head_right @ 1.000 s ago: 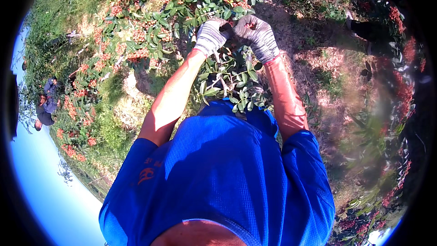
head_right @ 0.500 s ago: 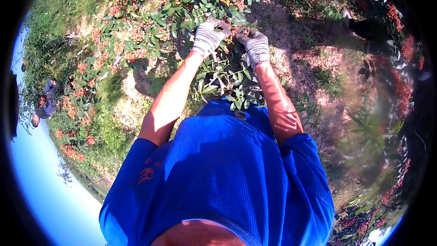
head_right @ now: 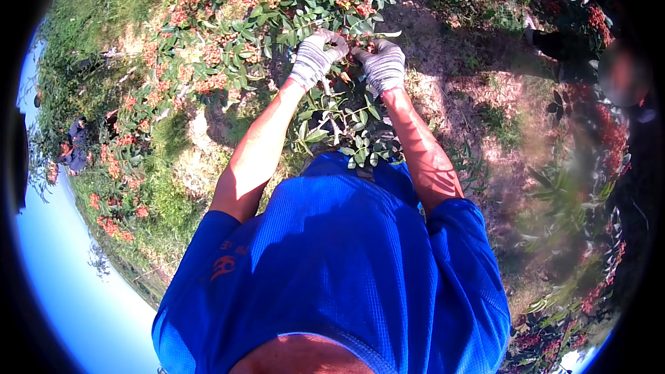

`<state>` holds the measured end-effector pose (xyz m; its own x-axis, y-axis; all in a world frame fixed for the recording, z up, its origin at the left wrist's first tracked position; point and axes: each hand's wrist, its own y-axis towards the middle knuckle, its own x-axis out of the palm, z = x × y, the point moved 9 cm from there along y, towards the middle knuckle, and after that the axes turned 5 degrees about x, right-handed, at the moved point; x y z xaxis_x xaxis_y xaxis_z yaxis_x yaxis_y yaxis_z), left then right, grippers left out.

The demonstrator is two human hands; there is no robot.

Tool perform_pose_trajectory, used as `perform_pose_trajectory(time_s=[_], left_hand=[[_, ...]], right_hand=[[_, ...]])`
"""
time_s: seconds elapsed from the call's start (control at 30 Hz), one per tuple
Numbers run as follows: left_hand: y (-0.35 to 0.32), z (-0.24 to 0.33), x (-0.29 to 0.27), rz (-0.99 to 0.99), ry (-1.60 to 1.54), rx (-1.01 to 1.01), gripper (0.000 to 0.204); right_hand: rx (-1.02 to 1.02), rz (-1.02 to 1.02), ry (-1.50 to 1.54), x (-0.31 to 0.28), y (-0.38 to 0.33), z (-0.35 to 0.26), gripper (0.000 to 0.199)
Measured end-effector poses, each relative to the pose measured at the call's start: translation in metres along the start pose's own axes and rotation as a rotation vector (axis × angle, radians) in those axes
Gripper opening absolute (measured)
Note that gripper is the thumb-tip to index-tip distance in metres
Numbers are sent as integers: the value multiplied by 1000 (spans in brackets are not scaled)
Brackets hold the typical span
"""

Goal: The person picks clusters of small reddish fruit from tree branches and places them into a basket by hand.

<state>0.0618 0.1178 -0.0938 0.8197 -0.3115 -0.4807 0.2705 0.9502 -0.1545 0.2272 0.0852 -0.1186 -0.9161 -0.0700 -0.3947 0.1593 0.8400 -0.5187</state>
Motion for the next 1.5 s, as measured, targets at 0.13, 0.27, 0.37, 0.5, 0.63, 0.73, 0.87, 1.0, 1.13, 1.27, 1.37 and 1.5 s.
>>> perform_pose_trajectory(time_s=[0.13,0.27,0.37,0.5,0.63,0.73,0.87,1.0,1.13,1.27,1.37,1.5], left_hand=[[-2,-3,0,10,-74,-16,17],[-2,-3,3,1,-26,11,18],[-2,-4,4,-20,-10,8,18],[-2,-2,3,-56,-34,38,18],[-1,-3,4,-120,69,50,23],[0,-2,2,-54,134,104,24],[0,-4,4,-13,105,173,25],[-1,-5,7,-3,160,181,27],[-3,-2,7,34,239,163,29],[1,-2,8,-13,187,141,25],[2,-4,3,-17,161,101,18],[-2,-5,1,-69,99,40,22]], right_hand=[[-43,38,52,2,-10,3,34],[-110,-8,74,8,-9,4,36],[31,-86,114,13,-1,18,37],[33,-20,0,7,-3,9,36],[-285,161,-538,4,-25,-40,25],[-363,201,-563,8,-41,-58,19],[-307,116,-667,20,-36,-56,24],[-245,0,-695,31,-28,-44,24],[-286,2,-532,35,-33,-43,27],[-223,73,-162,28,-43,-33,26],[-12,-33,473,12,-44,-7,21],[76,-118,855,-28,-44,-1,14]])
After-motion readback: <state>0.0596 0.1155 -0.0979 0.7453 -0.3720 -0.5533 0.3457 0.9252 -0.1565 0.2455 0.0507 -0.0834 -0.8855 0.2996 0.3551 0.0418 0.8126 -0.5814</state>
